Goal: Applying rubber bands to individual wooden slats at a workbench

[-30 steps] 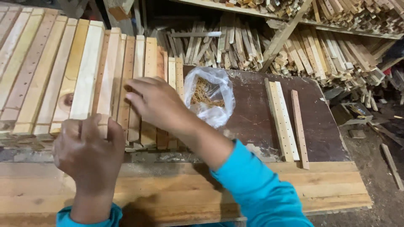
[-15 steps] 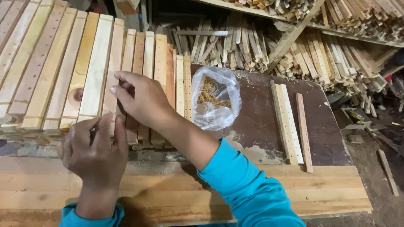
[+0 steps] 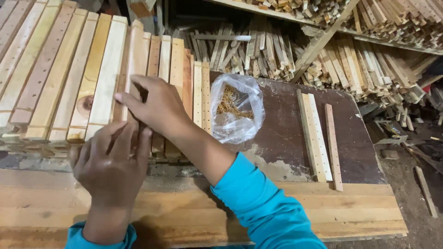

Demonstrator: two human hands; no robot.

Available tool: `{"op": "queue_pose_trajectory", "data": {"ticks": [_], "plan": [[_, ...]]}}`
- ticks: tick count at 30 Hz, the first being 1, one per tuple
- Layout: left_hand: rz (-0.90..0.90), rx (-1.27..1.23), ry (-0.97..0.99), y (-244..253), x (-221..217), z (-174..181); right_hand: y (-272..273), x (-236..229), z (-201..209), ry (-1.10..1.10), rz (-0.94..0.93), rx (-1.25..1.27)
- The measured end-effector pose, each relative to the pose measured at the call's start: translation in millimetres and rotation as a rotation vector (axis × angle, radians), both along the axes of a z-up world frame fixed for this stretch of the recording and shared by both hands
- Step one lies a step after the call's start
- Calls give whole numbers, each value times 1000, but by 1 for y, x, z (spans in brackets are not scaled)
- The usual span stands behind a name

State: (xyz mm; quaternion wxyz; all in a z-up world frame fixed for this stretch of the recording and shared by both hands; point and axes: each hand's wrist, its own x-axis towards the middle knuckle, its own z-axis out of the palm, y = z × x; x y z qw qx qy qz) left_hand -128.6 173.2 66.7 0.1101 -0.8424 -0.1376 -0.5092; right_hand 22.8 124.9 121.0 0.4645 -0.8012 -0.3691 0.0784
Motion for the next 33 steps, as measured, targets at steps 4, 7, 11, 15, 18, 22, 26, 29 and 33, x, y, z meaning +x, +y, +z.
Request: {"op": "queue_pose_trajectory", "data": {"ticks": [4, 7, 11, 15, 18, 22, 26, 29, 33], "plan": [[15, -19, 52, -4, -9, 3, 7, 5, 1, -13, -32, -26], [-70, -139, 56, -4, -15, 6, 13, 3, -2, -71, -84, 36], [-80, -140, 17, 4, -15, 8, 8, -10, 15, 148, -57, 34], [-62, -193, 5, 7, -13, 2, 13, 0, -7, 32, 0, 111], [69, -128, -3, -1, -11, 9, 6, -4, 10, 47, 48, -4], [81, -124, 49, 1, -14, 3, 3, -3, 10, -4, 74, -17], [180, -16, 109, 4, -16, 1, -12, -6, 19, 48, 81, 14], [127, -25, 108, 0, -19, 6, -26, -4, 19, -62, 19, -10], [218, 54, 149, 0, -18, -1, -50, -12, 39, 1, -76, -318]]}}
